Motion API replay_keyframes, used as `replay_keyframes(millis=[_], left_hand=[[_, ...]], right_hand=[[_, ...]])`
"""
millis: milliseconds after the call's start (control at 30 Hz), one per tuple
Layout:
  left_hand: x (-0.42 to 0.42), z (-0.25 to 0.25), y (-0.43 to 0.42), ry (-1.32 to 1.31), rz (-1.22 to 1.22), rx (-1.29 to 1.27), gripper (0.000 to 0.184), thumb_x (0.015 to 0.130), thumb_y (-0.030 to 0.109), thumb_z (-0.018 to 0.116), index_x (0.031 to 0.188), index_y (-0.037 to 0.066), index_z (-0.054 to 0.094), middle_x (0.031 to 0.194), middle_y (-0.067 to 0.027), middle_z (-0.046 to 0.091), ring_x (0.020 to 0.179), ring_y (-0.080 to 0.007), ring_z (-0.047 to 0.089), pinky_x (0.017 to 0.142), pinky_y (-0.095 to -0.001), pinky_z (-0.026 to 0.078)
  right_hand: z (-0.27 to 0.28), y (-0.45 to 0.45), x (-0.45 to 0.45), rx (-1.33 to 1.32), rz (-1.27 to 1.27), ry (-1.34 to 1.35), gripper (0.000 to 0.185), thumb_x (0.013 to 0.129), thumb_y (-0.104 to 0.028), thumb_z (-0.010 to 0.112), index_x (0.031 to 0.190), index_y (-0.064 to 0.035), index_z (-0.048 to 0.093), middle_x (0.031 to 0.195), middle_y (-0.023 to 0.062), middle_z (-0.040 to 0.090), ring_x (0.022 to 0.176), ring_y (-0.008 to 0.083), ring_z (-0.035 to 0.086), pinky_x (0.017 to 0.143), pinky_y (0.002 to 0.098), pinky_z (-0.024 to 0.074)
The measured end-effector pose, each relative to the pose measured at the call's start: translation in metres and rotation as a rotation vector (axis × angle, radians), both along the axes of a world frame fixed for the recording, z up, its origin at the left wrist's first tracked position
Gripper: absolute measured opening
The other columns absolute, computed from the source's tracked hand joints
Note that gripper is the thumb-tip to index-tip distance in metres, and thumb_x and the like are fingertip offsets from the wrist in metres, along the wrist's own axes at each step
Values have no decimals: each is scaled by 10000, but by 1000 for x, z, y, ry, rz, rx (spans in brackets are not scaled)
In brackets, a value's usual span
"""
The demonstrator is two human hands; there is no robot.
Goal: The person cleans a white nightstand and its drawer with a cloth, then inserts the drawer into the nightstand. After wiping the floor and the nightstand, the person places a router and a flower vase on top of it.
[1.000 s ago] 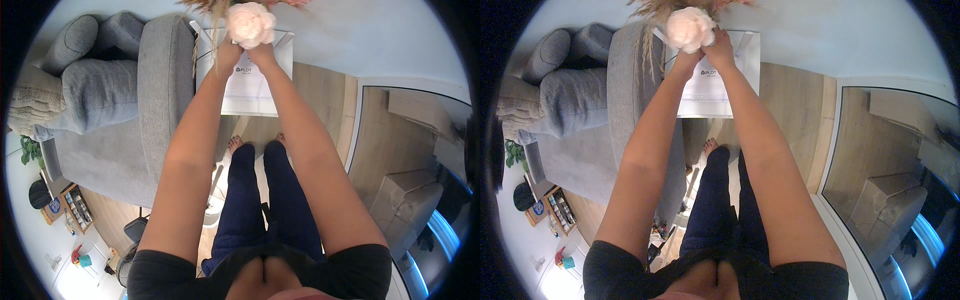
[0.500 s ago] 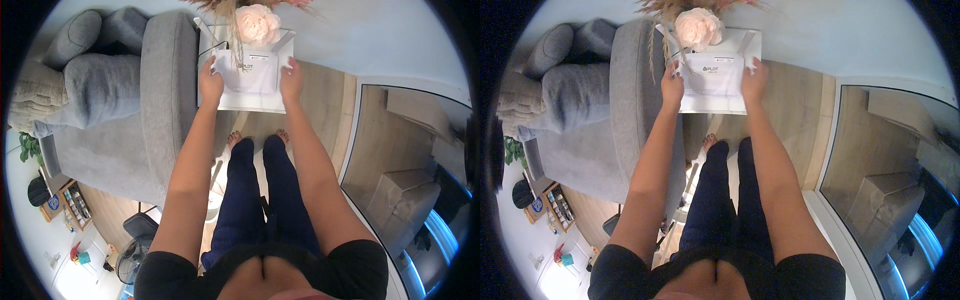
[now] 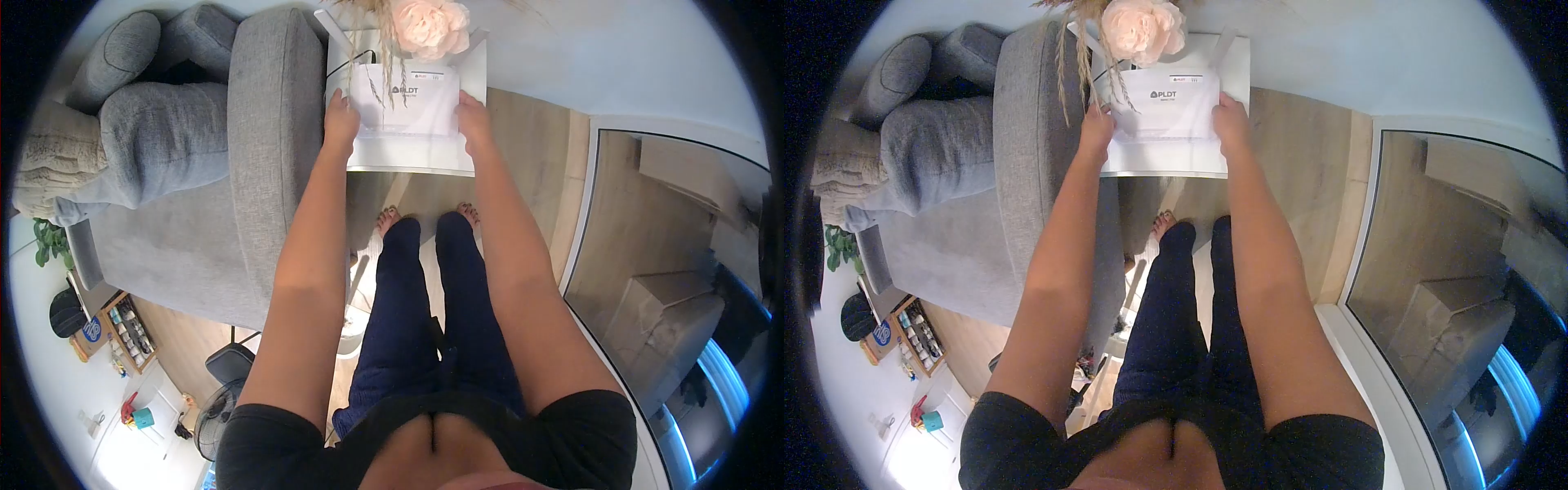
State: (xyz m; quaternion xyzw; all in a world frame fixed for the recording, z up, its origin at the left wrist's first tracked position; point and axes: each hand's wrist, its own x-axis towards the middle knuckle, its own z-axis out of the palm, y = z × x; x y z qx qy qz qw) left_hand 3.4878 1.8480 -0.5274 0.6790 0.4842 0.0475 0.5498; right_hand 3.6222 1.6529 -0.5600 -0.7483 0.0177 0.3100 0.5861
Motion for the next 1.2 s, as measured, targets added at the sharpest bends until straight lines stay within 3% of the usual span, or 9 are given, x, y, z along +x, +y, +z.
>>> replay_keyframes(millis=[267, 333, 367, 433, 900, 1000, 1067, 1100, 1200], left_hand=[[-1, -2, 1, -35, 76, -107, 638, 768, -9, 362, 1395, -18, 240, 1347, -210, 424, 1231, -289, 429, 1009, -313, 319], [-2, -8, 5, -79, 110, -102, 616, 773, 4, 406, 1379, 3, 293, 1273, -153, 512, 710, -143, 486, 643, -255, 413], [-1, -11, 6, -78, 110, -102, 616, 773, 4, 406, 1379, 3, 293, 1273, -153, 512, 710, -143, 486, 643, -255, 413], [2, -5, 5, -101, 115, -173, 638, 770, -7, 360, 1396, -23, 237, 1359, -211, 410, 1233, -289, 424, 1006, -296, 312], [-7, -3, 0, -123, 112, -165, 668, 739, -56, 374, 1396, -12, 258, 1354, -200, 424, 1223, -270, 437, 977, -286, 334], [-8, -2, -1, -129, 98, -117, 657, 735, -55, 387, 1383, -8, 288, 1339, -200, 440, 1213, -274, 447, 984, -295, 335], [-13, -11, 0, -129, 77, -61, 645, 731, -57, 393, 1370, -8, 316, 1328, -200, 451, 1207, -275, 454, 987, -301, 337], [-19, -21, 1, -134, 35, 69, 629, 722, -64, 397, 1347, -11, 346, 1314, -201, 462, 1201, -279, 457, 987, -312, 344], [-28, -14, -7, -138, 30, 217, 602, 707, -87, 391, 1305, -21, 392, 1280, -198, 487, 1192, -285, 463, 987, -335, 355]], right_hand=[[9, 2, 10, 48, 116, 107, 519, 801, -15, 425, 1321, -6, 427, 1221, 99, 547, 1031, 160, 547, 877, 266, 409], [9, 1, 9, 24, 118, 80, 521, 804, -17, 427, 1325, -7, 420, 1229, 99, 541, 1041, 161, 542, 880, 269, 409], [9, 1, 9, 1, 122, 53, 524, 807, -19, 428, 1330, -9, 414, 1237, 98, 535, 1050, 161, 538, 883, 272, 410], [7, 0, 10, 3, 130, 62, 522, 808, -19, 427, 1330, -11, 415, 1232, 94, 539, 1049, 160, 540, 883, 272, 410], [1, -3, 4, -121, 144, 9, 570, 787, -36, 463, 1351, -13, 383, 1254, 101, 524, 998, 153, 537, 848, 268, 408], [-4, -2, -7, -170, 98, -127, 516, 812, -88, 512, 1314, -9, 426, 1202, 98, 536, 1001, 205, 533, 822, 279, 419], [13, -1, -36, -295, -80, -707, 304, 787, -166, 584, 1087, -131, 619, 1078, 94, 506, 1025, 329, 475, 902, 422, 374], [23, -1, -49, -293, -80, -708, 304, 787, -166, 584, 1087, -131, 619, 1078, 94, 506, 1025, 329, 475, 902, 422, 374], [38, 9, -79, -489, 312, -964, 264, 767, -190, 644, 1031, -213, 652, 994, 47, 502, 944, 272, 470, 832, 417, 373]])
